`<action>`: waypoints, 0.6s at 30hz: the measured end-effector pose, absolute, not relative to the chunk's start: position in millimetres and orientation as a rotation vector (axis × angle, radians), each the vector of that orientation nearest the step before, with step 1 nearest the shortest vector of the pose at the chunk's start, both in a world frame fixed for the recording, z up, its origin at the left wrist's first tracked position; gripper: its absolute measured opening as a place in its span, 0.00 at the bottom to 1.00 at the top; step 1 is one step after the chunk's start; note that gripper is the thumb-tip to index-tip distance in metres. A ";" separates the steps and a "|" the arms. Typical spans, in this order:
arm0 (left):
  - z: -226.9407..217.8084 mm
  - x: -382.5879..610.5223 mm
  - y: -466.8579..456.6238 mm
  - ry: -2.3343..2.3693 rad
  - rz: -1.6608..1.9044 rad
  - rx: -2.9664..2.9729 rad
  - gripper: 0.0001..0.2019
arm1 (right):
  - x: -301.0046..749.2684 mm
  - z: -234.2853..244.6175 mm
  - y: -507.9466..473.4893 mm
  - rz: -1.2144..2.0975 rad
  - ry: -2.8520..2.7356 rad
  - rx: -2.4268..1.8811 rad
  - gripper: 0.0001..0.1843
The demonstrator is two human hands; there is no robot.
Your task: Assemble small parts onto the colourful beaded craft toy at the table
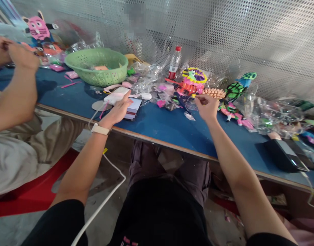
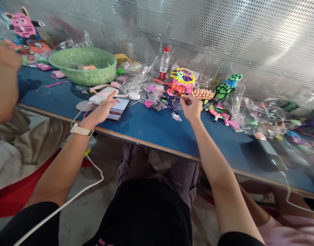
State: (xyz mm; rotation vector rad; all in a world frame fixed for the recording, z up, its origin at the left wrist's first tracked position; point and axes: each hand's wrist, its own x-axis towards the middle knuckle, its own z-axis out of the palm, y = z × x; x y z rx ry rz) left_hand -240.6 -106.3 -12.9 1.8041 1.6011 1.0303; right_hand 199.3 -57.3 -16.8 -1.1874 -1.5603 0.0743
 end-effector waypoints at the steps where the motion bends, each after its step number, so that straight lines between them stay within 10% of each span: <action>1: -14.3 -241.2 -104.9 1.599 1.033 1.796 0.40 | 200.1 -16.7 -57.4 0.069 -1.567 -1.187 0.09; 18: -31.9 -260.0 -92.4 1.443 1.049 1.881 0.39 | 201.3 -14.6 -57.9 0.059 -1.549 -1.174 0.05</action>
